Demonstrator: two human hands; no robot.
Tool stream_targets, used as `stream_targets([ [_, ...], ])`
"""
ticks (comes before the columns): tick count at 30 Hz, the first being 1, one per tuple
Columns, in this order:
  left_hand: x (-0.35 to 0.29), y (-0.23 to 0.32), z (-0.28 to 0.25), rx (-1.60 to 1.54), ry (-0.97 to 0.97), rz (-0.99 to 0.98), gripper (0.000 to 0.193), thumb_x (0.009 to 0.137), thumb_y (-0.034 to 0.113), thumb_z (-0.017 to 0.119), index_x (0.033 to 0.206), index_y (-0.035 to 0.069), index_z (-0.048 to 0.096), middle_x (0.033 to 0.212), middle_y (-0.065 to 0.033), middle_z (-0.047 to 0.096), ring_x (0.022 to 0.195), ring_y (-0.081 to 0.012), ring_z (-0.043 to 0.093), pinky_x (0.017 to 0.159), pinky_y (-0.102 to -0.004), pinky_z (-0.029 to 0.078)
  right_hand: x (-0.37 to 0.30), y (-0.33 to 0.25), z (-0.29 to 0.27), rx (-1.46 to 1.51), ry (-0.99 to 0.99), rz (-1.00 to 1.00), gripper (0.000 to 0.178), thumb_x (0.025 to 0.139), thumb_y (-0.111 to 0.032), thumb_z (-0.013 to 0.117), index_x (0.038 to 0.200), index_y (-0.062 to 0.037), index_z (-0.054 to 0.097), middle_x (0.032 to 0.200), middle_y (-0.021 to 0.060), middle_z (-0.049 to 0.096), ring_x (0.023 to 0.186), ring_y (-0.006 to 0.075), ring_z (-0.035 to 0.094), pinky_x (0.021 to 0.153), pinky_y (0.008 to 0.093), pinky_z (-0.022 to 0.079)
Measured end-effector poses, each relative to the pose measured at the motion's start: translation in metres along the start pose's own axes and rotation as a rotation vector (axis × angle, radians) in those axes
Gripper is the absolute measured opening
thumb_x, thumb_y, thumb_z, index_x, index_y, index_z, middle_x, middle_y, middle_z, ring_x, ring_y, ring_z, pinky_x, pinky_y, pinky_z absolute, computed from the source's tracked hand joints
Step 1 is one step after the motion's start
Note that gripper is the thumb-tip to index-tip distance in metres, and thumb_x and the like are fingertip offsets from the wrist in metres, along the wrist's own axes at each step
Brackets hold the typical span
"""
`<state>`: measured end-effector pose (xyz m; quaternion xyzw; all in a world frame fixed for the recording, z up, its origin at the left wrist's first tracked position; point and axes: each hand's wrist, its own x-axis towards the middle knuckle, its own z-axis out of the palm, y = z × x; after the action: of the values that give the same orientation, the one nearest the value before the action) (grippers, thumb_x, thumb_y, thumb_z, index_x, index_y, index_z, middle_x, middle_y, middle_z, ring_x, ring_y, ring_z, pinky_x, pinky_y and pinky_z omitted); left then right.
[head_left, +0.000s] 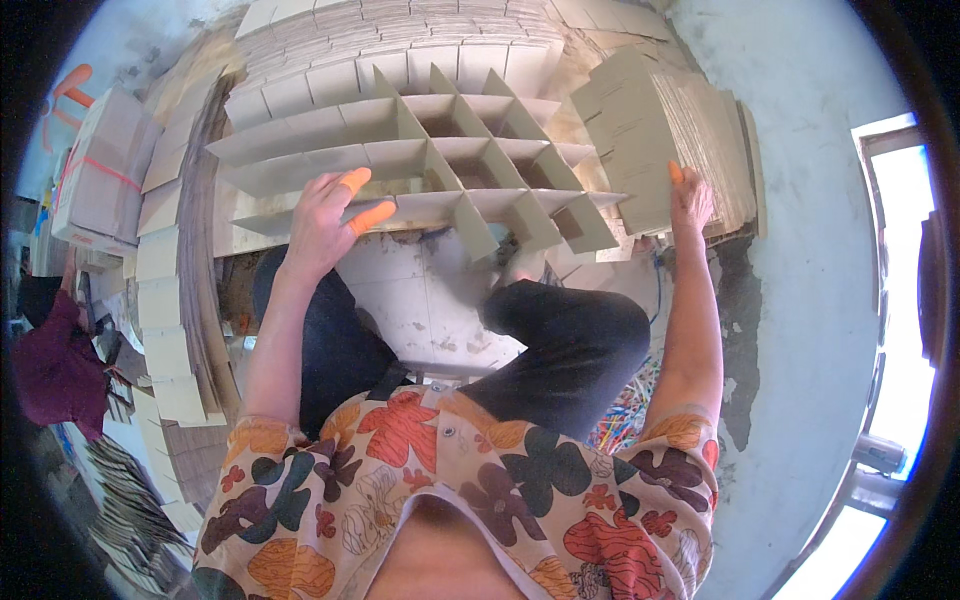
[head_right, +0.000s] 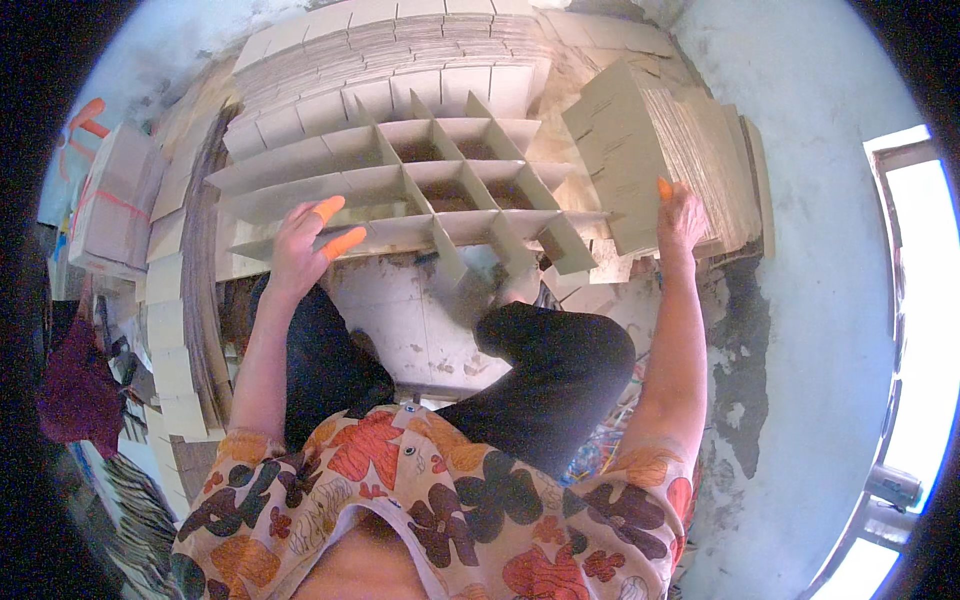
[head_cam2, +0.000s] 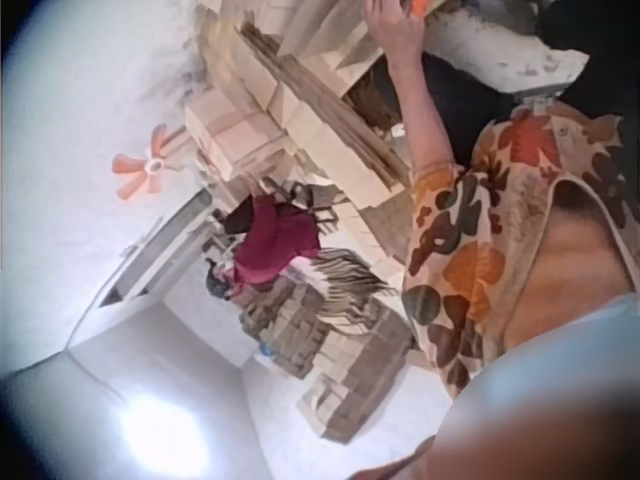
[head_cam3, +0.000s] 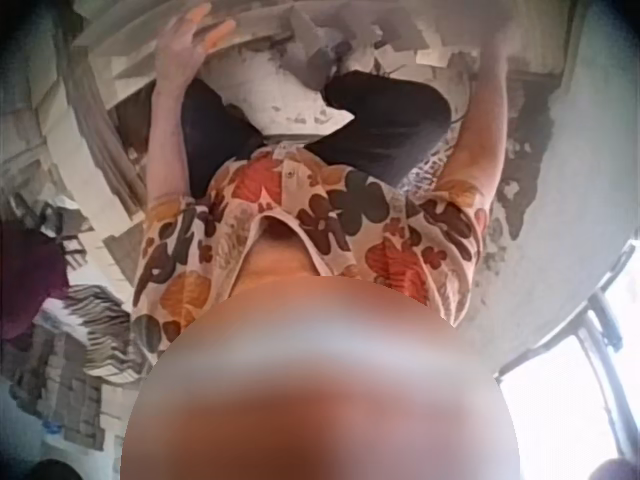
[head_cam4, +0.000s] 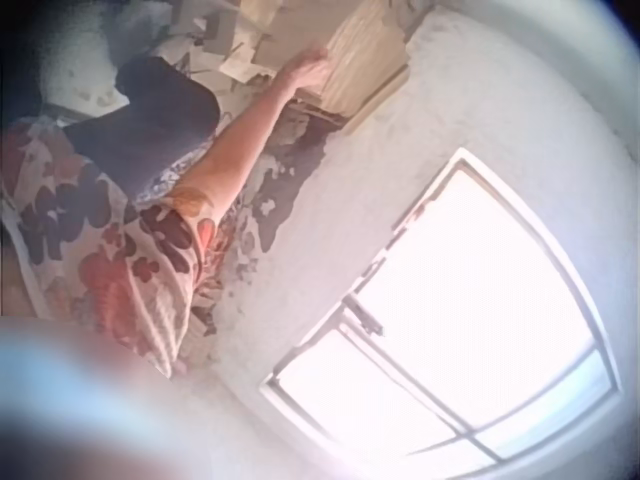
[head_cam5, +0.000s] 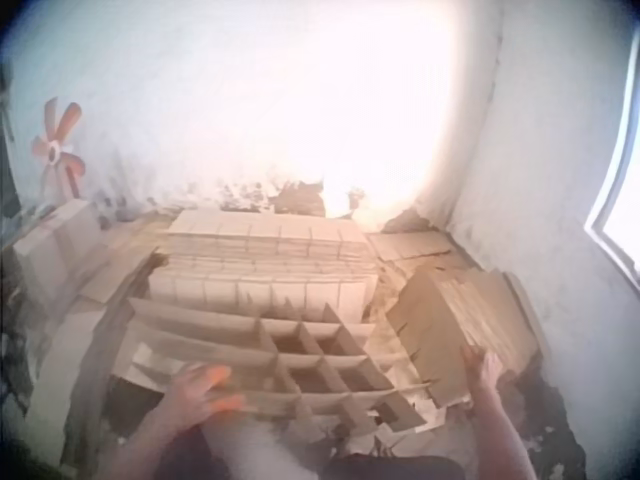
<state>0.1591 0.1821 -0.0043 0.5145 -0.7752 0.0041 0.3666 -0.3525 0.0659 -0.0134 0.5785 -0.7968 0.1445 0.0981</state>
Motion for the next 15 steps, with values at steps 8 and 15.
stream_targets([
  [8,-0.013,-0.013,-0.011,0.048,0.023,-0.002,0.038,0.071,0.025,0.077,0.097,0.001,0.064,0.092,-0.0114,0.066,0.086,-0.0283,0.06,0.078,-0.0383,0.047,-0.011,-0.056,-0.066,0.377,0.388,-0.025,0.025,0.09,-0.028,0.058,0.101,-0.0079,0.067,0.083,0.0174,0.066,0.075,0.0319,0.063,0.065,0.0394,0.049],
  [15,-0.028,-0.036,-0.001,0.03,-0.059,-0.029,0.017,0.074,0.016,0.07,0.086,0.006,0.063,0.072,-0.0091,0.063,0.069,-0.0271,0.058,0.067,-0.0378,0.044,-0.084,-0.186,-0.129,0.799,-0.031,-0.398,0.051,0.079,-0.012,0.075,0.125,-0.0038,0.056,0.095,0.0041,0.069,0.085,0.0076,0.061,0.073,0.0218,0.049],
])
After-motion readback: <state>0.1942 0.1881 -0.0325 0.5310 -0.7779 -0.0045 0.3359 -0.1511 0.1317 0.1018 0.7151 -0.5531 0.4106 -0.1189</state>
